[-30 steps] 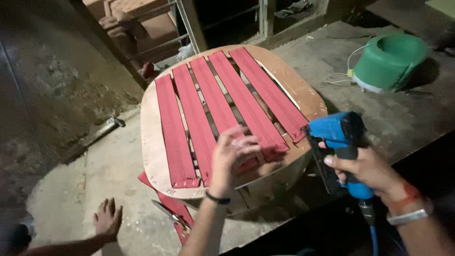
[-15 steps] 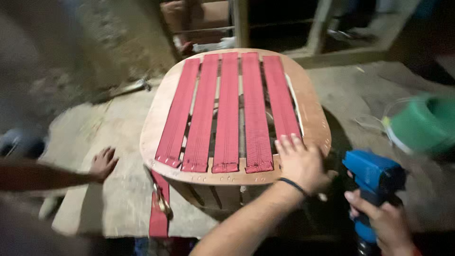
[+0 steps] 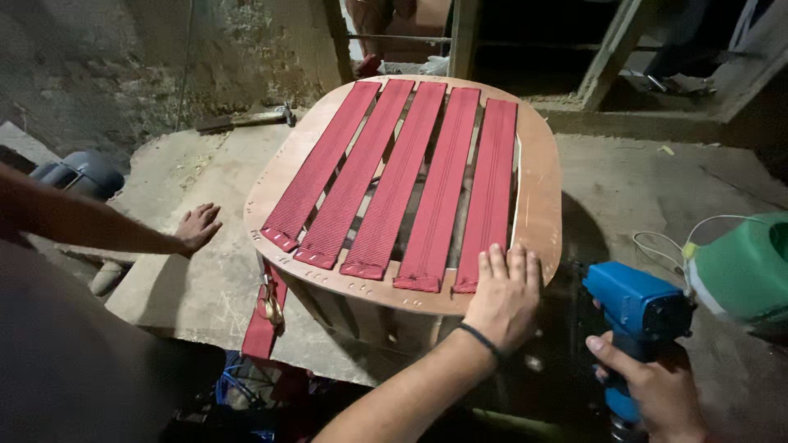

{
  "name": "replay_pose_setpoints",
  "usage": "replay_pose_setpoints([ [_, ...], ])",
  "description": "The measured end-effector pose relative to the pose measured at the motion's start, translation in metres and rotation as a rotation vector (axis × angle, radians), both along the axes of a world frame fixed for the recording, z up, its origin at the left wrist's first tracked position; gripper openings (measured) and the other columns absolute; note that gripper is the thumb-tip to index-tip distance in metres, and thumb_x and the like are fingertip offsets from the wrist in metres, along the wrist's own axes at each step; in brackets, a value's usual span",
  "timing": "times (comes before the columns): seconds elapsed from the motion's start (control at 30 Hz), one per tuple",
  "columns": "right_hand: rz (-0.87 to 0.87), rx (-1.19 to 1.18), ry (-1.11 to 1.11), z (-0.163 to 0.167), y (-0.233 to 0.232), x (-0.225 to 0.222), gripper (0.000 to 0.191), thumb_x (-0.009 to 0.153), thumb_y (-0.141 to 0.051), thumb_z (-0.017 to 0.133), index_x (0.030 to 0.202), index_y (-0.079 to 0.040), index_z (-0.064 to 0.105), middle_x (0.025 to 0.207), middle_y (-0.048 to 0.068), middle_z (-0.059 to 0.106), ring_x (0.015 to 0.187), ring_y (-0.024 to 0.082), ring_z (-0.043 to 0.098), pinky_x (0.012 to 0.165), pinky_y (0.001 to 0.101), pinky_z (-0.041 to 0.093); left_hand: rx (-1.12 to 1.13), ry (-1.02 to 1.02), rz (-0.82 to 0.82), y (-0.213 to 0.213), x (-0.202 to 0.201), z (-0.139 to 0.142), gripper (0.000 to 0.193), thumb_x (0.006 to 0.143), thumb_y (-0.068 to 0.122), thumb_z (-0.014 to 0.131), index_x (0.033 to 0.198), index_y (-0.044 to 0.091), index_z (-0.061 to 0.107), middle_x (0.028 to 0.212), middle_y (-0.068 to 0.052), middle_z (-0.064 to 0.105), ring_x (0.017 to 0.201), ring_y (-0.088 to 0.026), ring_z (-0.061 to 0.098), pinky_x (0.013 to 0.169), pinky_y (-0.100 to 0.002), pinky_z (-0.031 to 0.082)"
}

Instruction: The person weaves red webbing straps across a round wooden chair frame and secures them with a pneumatic staple gun, pulling each strap taut and stapling it at the edges. They use scissors to trim excess webbing and continue adding and stapling straps to build up the woven seat.

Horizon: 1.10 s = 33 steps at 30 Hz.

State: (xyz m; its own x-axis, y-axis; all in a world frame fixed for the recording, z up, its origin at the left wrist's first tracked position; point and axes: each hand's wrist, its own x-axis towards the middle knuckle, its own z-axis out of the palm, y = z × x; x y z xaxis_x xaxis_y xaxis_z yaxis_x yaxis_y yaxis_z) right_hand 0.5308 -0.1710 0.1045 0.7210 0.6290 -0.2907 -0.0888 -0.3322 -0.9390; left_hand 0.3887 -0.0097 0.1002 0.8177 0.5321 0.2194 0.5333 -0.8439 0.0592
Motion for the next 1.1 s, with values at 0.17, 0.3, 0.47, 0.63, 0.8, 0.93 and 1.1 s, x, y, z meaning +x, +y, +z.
replay_pose_setpoints([
  [0.17, 0.033, -0.097, -0.108, 0.014, 0.003, 0.006, 0.023, 0.075, -0.013, 0.082, 0.088, 0.002, 0.071, 0.072, 0.012, 0.068, 0.062, 0.023, 0.062, 0.063, 0.0396, 0.050, 0.009, -0.020, -0.149, -0.023, -0.059, 0.009, 0.083, 0.082, 0.034, 0.061, 0.149, -0.009, 0.040, 0.151, -0.034, 0.041, 0.138, -0.058, 0.040, 0.114, -0.066, 0.029],
  [0.3, 0.162, -0.223, -0.312, 0.038, 0.026, 0.004, 0.029, 0.076, -0.019, 0.086, 0.090, 0.001, 0.069, 0.070, 0.016, 0.070, 0.063, 0.028, 0.066, 0.066, 0.0403, 0.051, 0.060, -0.048, -0.281, -0.037, -0.131, 0.010, 0.072, 0.088, 0.031, 0.059, 0.147, -0.008, 0.046, 0.149, -0.034, 0.048, 0.136, -0.058, 0.045, 0.114, -0.066, 0.032],
  [0.47, 0.603, -0.502, -0.916, 0.095, 0.095, -0.005, 0.051, 0.074, -0.029, 0.091, 0.119, -0.027, 0.069, 0.087, 0.007, 0.077, 0.082, 0.026, 0.077, 0.076, 0.0401, 0.059, 0.019, -0.123, -0.433, -0.029, -0.187, 0.011, 0.062, 0.094, 0.027, 0.055, 0.148, -0.004, 0.051, 0.150, -0.027, 0.054, 0.138, -0.052, 0.052, 0.114, -0.067, 0.036],
  [0.63, 0.810, -0.420, -1.419, 0.100, 0.190, -0.049, 0.093, 0.071, -0.014, 0.072, 0.155, -0.044, 0.045, 0.106, -0.001, 0.074, 0.089, 0.024, 0.074, 0.073, 0.0402, 0.061, 0.026, -0.139, -0.443, -0.015, -0.210, 0.018, 0.060, 0.093, 0.028, 0.057, 0.148, 0.003, 0.056, 0.150, -0.021, 0.058, 0.137, -0.047, 0.056, 0.115, -0.063, 0.040],
  [0.8, 0.807, 0.000, -1.492, 0.070, 0.268, -0.060, 0.079, 0.065, -0.011, 0.072, 0.139, -0.032, 0.058, 0.108, 0.005, 0.074, 0.093, 0.030, 0.072, 0.077, 0.0453, 0.059, 0.079, -0.161, -0.457, 0.014, -0.222, 0.019, 0.064, 0.087, 0.030, 0.063, 0.147, 0.008, 0.058, 0.149, -0.014, 0.061, 0.135, -0.043, 0.059, 0.116, -0.059, 0.043],
  [0.93, 0.728, -0.026, -1.446, 0.041, 0.280, -0.059, 0.073, 0.069, -0.011, 0.071, 0.138, -0.030, 0.060, 0.107, 0.006, 0.075, 0.095, 0.032, 0.072, 0.078, 0.0475, 0.057, 0.063, -0.199, -0.527, 0.054, -0.240, 0.017, 0.058, 0.094, 0.035, 0.065, 0.146, 0.011, 0.058, 0.150, -0.011, 0.061, 0.136, -0.039, 0.059, 0.117, -0.056, 0.044],
  [1.1, 0.630, -0.289, -1.383, 0.030, 0.301, -0.066, 0.065, 0.073, -0.018, 0.077, 0.136, -0.028, 0.061, 0.100, 0.011, 0.075, 0.092, 0.036, 0.072, 0.073, 0.0514, 0.056, 0.030, -0.159, -0.618, 0.126, -0.256, 0.018, 0.063, 0.085, 0.038, 0.067, 0.145, 0.019, 0.058, 0.151, -0.004, 0.061, 0.138, -0.031, 0.059, 0.115, -0.047, 0.047],
])
